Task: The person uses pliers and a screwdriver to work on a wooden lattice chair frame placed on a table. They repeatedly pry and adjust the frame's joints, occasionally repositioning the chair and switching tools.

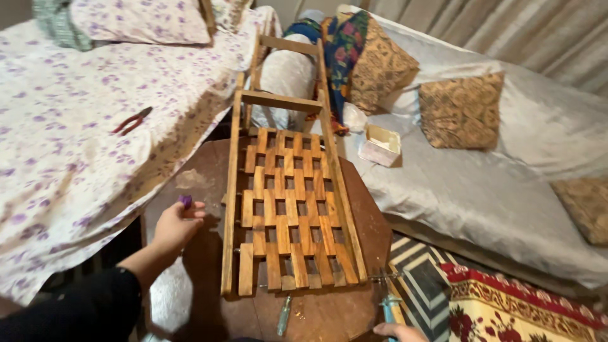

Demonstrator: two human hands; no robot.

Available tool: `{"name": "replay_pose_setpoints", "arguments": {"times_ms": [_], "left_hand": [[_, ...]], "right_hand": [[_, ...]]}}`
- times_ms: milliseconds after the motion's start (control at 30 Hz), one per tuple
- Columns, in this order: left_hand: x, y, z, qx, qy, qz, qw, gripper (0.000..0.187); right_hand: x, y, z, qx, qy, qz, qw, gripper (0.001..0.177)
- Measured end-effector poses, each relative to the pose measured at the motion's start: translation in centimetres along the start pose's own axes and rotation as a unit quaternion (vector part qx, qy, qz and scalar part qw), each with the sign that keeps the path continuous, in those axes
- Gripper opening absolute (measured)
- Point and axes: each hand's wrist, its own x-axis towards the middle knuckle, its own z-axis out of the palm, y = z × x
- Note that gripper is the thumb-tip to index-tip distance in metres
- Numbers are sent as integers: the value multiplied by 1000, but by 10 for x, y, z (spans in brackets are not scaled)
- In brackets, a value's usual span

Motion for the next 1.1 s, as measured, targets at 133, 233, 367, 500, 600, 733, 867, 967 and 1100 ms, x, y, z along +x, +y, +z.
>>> {"name": "replay_pose_setpoints", "arguments": {"times_ms": [133,233,367,500,600,733,867,967,1100], "left_hand": [[52,12,12,147,-61,31,987,50],[74,14,23,248,-80,87,962,59],[86,13,29,310,-125,76,939,65],[90,14,28,343,-127,45,929,51],[88,18,24,356,-118,86,923,48],[77,26,15,334,-94,183,920,47],[63,30,-5,337,-73,132,930,46],[48,32,-26,221,-71,74,970,44],[20,39,-40,-24,-131,-43,990,42]], "right_hand": [[-55,-1,20,74,15,16,997,24],[-97,-12,40,98,25,42,994,28],[-128,-25,76,140,58,20,988,28],[-139,-32,93,176,66,18,982,37],[-142,-38,96,163,70,28,984,41],[-149,-40,101,155,80,34,984,42],[-154,-48,104,129,102,54,985,42],[-160,-47,106,133,102,31,985,42],[-159,-43,107,149,86,15,985,41]]}}
